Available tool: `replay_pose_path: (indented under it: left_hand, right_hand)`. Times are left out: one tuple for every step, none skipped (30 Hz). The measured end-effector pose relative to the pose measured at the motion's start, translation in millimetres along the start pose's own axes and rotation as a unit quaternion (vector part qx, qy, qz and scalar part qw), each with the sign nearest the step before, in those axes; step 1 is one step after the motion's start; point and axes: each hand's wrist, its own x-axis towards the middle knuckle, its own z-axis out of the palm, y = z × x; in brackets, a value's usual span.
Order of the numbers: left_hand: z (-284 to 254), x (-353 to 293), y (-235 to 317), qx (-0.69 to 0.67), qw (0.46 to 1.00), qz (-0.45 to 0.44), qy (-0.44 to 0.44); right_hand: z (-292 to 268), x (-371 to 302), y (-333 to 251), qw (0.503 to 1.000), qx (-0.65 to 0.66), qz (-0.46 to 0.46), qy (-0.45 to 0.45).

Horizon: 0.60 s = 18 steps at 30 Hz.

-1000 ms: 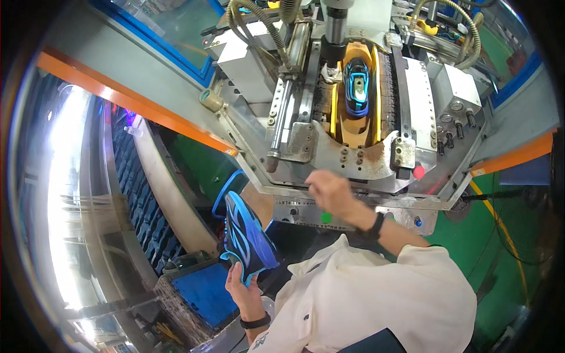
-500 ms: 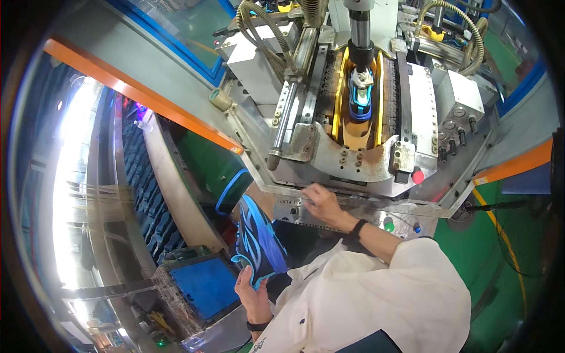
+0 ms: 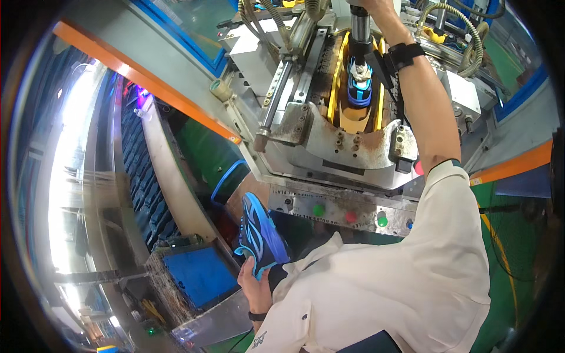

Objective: Using industrial machinery to process and assemble athletic shoes at multiple stations.

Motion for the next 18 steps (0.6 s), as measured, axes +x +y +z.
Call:
replay_pose_path:
  left_hand:
    - [-3,-5,0,-0.005,1.000,0.004,0.008]
    - [-8,-9,2,-0.017,1.000,0.006,-0.018]
    - [-16,-16,3,-0.032,0.999,0.009,-0.038]
    - [-24,-14,-4,-0.055,0.998,0.007,-0.036]
    - [-42,-7,-29,0.142,0.979,0.144,-0.021]
    - [-53,-10,-36,0.328,0.912,0.245,-0.020]
    - [-61,-17,-34,0.507,0.800,0.321,-0.011]
    - [-59,-23,-32,0.294,0.937,0.191,0.000]
    - [-58,-30,-31,0.043,0.997,0.068,0.011]
    - [-61,-35,-30,-0.008,0.998,0.038,0.042]
    - [-64,-34,-33,-0.069,0.997,0.001,0.044]
    - [-78,-38,-34,-0.083,0.992,-0.014,0.091]
    - [-101,-45,-46,-0.111,0.986,0.000,0.128]
    - [-126,-57,-61,-0.136,0.979,0.007,0.153]
    - [-146,-64,-69,-0.163,0.972,0.021,0.170]
    - [-153,-75,-56,-0.171,0.965,0.020,0.200]
    - [-171,-81,-58,-0.196,0.954,0.042,0.224]
    - [-186,-88,-63,-0.208,0.946,0.027,0.248]
  right_hand:
    - [3,-1,0,1.000,0.009,0.000,-0.005]
    - [7,1,4,0.998,-0.002,-0.046,0.031]
    - [17,3,10,0.994,-0.006,-0.092,0.063]
    - [35,-3,23,0.984,0.133,-0.120,0.016]
    - [49,-21,36,0.981,0.159,-0.112,-0.007]
    - [74,-36,36,0.979,0.181,-0.092,-0.027]
    - [97,-54,31,0.974,0.209,-0.070,-0.048]
    - [123,-74,25,0.968,0.237,-0.049,-0.072]
    - [145,-100,17,0.959,0.264,-0.024,-0.101]
    - [159,-125,13,0.950,0.287,0.001,-0.124]
    - [161,-138,-4,0.946,0.289,0.007,-0.145]
    - [168,-163,-22,0.936,0.306,0.021,-0.173]
    - [175,-188,-42,0.924,0.323,0.033,-0.202]
    - [177,-212,-64,0.910,0.340,0.046,-0.234]
    - [179,-229,-87,0.895,0.358,0.048,-0.261]
    - [180,-242,-105,0.884,0.371,0.049,-0.281]
    - [181,-254,-121,0.871,0.386,0.048,-0.300]
    - [182,-260,-133,0.859,0.399,0.045,-0.317]
